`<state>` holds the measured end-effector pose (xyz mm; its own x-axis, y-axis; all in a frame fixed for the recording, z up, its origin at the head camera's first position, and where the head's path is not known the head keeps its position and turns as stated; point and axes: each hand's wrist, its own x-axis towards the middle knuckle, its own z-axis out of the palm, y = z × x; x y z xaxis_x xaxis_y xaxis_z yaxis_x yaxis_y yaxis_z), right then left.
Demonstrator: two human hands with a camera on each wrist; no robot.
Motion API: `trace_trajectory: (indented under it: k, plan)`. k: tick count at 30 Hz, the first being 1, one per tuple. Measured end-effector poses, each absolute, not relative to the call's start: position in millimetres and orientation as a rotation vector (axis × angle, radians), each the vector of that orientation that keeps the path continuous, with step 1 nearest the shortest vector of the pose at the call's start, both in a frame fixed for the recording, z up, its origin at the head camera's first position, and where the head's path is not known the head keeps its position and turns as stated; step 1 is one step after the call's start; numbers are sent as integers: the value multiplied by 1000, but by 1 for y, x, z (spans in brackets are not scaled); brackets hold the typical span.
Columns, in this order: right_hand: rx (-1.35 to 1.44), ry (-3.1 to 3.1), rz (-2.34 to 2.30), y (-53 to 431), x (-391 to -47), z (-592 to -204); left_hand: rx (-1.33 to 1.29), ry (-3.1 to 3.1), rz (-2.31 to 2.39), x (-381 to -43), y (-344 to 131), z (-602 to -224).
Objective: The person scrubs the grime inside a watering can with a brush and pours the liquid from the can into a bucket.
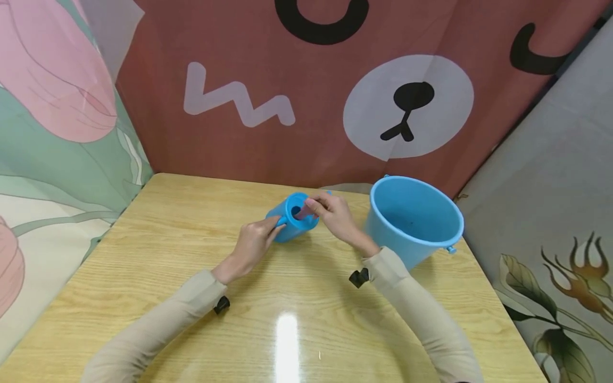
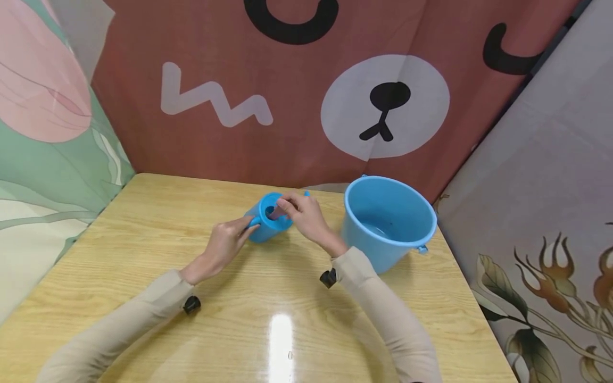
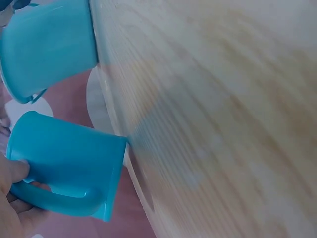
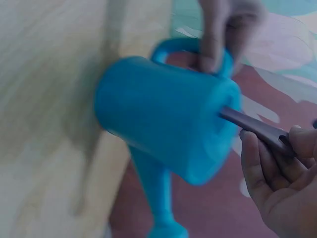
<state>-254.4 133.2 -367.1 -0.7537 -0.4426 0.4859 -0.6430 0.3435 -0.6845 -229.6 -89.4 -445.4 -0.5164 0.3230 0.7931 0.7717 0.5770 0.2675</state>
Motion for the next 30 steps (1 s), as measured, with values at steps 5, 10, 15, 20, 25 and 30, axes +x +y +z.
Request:
trace_trajectory:
  k: [5,10,15,20,25,30]
  plan:
    - [992,-2414,1384,128,-253,-378,-873,-2104,-796,-229,-89,-444]
    - [975,-2398,1436,129,-249,-370,-871,-2112,-803,-228,-89,-444]
    - [960,-2328,1522,132,-247,-353,-867,-2119,-828,-229,-90,-443]
    - [990,-2297,1484,139,-255,-350,-878,-2107,-815,-230,-90,-444]
    - [1040,-2358,1403,141,-257,-359,-880,-2117,-814,-229,-89,-444]
    - [1083,-2381,1321,135,-259,-369,-879,-2135,-807,-229,-89,-443]
